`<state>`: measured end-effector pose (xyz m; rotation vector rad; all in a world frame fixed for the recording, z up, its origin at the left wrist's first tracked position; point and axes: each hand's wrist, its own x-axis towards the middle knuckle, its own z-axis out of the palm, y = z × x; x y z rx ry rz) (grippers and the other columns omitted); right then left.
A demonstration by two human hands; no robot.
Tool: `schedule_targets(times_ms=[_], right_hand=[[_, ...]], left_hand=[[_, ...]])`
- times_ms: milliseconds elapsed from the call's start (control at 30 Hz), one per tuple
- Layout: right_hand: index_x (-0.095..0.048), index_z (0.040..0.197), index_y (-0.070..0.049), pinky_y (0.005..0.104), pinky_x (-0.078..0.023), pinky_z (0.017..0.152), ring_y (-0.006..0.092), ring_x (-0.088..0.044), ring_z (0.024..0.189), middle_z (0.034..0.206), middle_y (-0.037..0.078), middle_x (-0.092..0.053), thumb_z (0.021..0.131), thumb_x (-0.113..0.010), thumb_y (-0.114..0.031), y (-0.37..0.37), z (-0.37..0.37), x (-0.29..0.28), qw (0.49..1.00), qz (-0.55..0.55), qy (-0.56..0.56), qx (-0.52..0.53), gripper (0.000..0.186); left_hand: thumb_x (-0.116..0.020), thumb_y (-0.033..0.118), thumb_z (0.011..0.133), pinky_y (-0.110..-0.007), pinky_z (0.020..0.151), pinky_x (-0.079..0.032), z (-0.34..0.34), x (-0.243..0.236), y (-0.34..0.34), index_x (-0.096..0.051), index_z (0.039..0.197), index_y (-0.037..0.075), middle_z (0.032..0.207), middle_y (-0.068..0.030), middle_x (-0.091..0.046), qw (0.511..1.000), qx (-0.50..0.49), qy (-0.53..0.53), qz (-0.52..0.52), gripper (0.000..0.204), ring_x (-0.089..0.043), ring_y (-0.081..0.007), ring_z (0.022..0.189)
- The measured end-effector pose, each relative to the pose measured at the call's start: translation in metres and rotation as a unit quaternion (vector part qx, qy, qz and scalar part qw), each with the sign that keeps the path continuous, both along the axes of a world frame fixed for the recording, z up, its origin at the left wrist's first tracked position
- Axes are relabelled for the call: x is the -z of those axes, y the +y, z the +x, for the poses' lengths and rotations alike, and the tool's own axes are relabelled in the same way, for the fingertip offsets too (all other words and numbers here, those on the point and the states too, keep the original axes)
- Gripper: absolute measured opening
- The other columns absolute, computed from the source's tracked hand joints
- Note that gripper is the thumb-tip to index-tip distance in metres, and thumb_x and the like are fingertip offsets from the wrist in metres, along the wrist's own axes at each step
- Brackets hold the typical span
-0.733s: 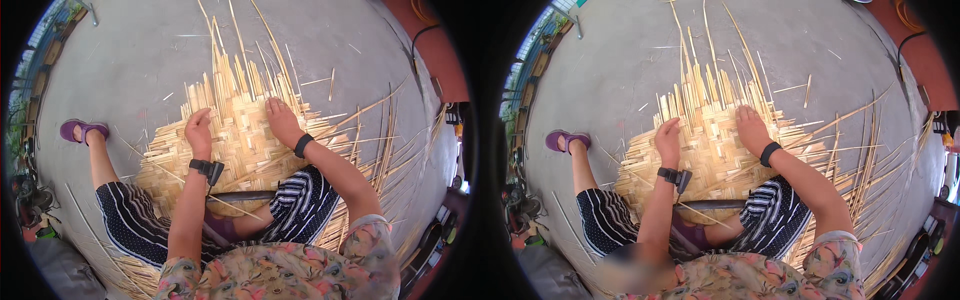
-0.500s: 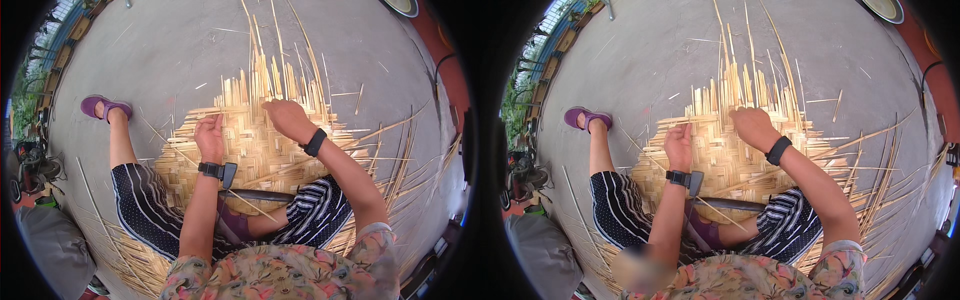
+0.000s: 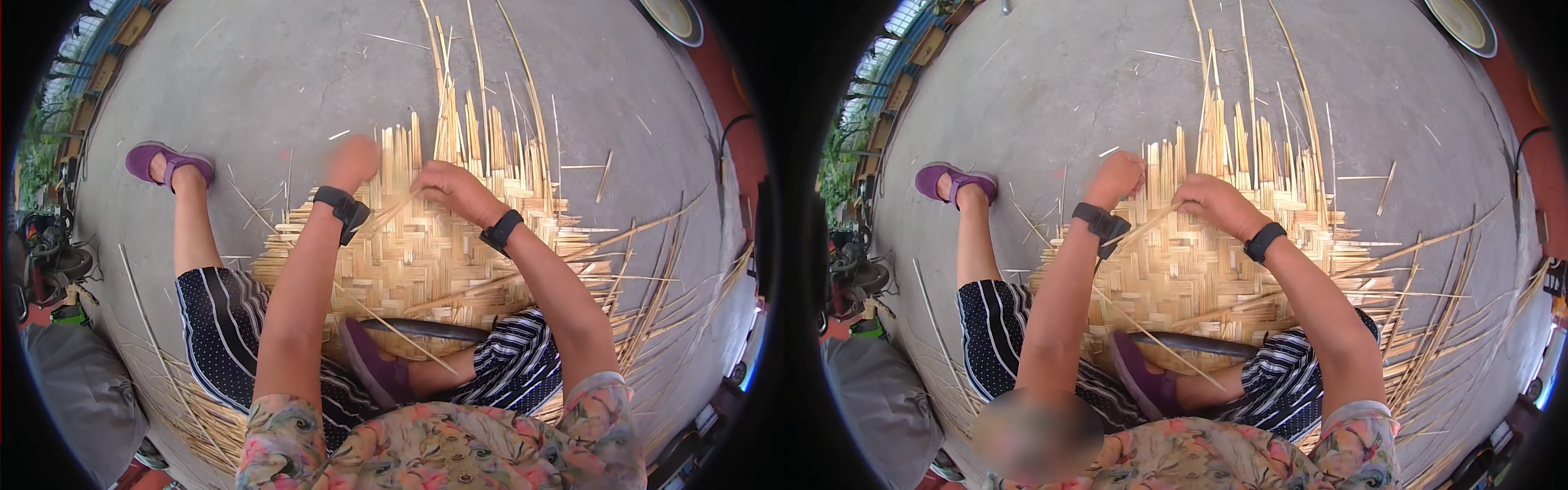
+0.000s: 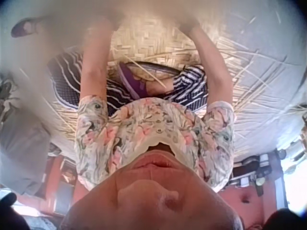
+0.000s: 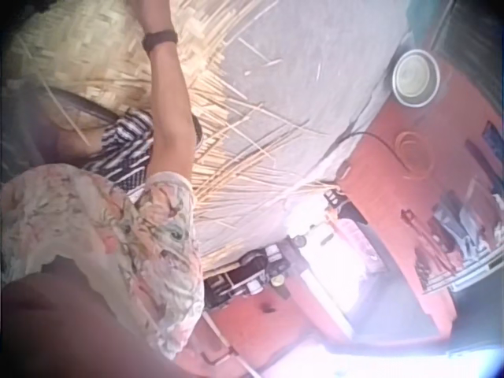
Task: Weaving a bamboo mat while sitting on the floor, using a knife to trim strips.
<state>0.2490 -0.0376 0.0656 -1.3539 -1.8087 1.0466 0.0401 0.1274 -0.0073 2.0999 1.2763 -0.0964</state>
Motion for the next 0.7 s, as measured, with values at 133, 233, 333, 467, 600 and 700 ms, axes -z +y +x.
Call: schedule_targets(times_ms=[133, 233, 333, 467, 600, 700], right_hand=[[-0.069, 0.096, -0.008, 0.0372, -0.048, 0.081, 0.0277, -0.058, 0.089, 0.089, 0.008, -0.059, 0.088, -0.069, -0.013, -0.010, 0.010, 0.008, 0.999, 0.030, -0.013, 0.012, 0.010], [-0.069, 0.094, -0.008, 0.0378, -0.049, 0.079, 0.0274, -0.059, 0.086, 0.088, 0.008, -0.059, 0.088, -0.069, -0.015, -0.018, 0.017, 0.010, 0.998, 0.037, -0.007, 0.040, 0.010], [-0.069, 0.093, -0.007, 0.0355, -0.049, 0.074, 0.0259, -0.059, 0.081, 0.084, 0.008, -0.058, 0.088, -0.070, -0.018, -0.012, 0.001, 0.010, 0.993, 0.018, 0.015, 0.112, 0.012], [-0.067, 0.088, -0.006, 0.0326, -0.048, 0.066, 0.0228, -0.058, 0.069, 0.075, 0.007, -0.060, 0.085, -0.070, -0.020, -0.005, -0.012, 0.026, 0.966, -0.070, 0.060, 0.241, 0.015], [-0.067, 0.090, -0.007, 0.0343, -0.048, 0.064, 0.0222, -0.060, 0.065, 0.071, 0.006, -0.063, 0.083, -0.068, -0.021, 0.004, -0.022, 0.030, 0.936, -0.120, 0.082, 0.321, 0.015], [-0.068, 0.099, -0.009, 0.0345, -0.049, 0.070, 0.0224, -0.063, 0.077, 0.080, 0.006, -0.063, 0.083, -0.070, -0.018, 0.010, -0.020, 0.037, 0.955, -0.127, 0.009, 0.267, 0.019]], left_hand=[[-0.056, 0.008, 0.092, -0.028, 0.058, -0.048, 0.014, 0.002, -0.023, -0.066, 0.093, 0.002, 0.080, -0.0034, -0.064, 0.974, -0.106, -0.160, -0.122, 0.012, -0.058, -0.0118, 0.066], [-0.058, 0.006, 0.089, -0.030, 0.062, -0.049, 0.040, -0.049, -0.044, -0.064, 0.090, 0.003, 0.085, -0.0036, -0.065, 0.900, -0.248, -0.246, -0.262, 0.007, -0.060, -0.0125, 0.071], [-0.062, 0.004, 0.086, -0.032, 0.064, -0.051, 0.030, -0.048, -0.039, -0.066, 0.095, 0.003, 0.091, -0.0050, -0.067, 0.980, -0.121, -0.125, -0.094, 0.010, -0.063, -0.0135, 0.076], [-0.069, 0.003, 0.084, -0.030, 0.069, -0.052, 0.032, -0.046, -0.049, -0.067, 0.108, 0.002, 0.098, -0.0055, -0.070, 0.933, -0.175, -0.202, -0.241, 0.024, -0.065, -0.0140, 0.082], [-0.071, 0.006, 0.087, -0.028, 0.079, -0.052, 0.022, -0.038, -0.068, -0.067, 0.118, 0.003, 0.104, -0.0031, -0.070, 0.855, -0.240, -0.347, -0.301, 0.032, -0.064, -0.0114, 0.090], [-0.070, 0.006, 0.089, -0.029, 0.087, -0.051, 0.016, -0.038, -0.075, -0.066, 0.122, 0.001, 0.109, -0.0053, -0.070, 0.857, -0.205, -0.372, -0.292, 0.034, -0.064, -0.0139, 0.098]])
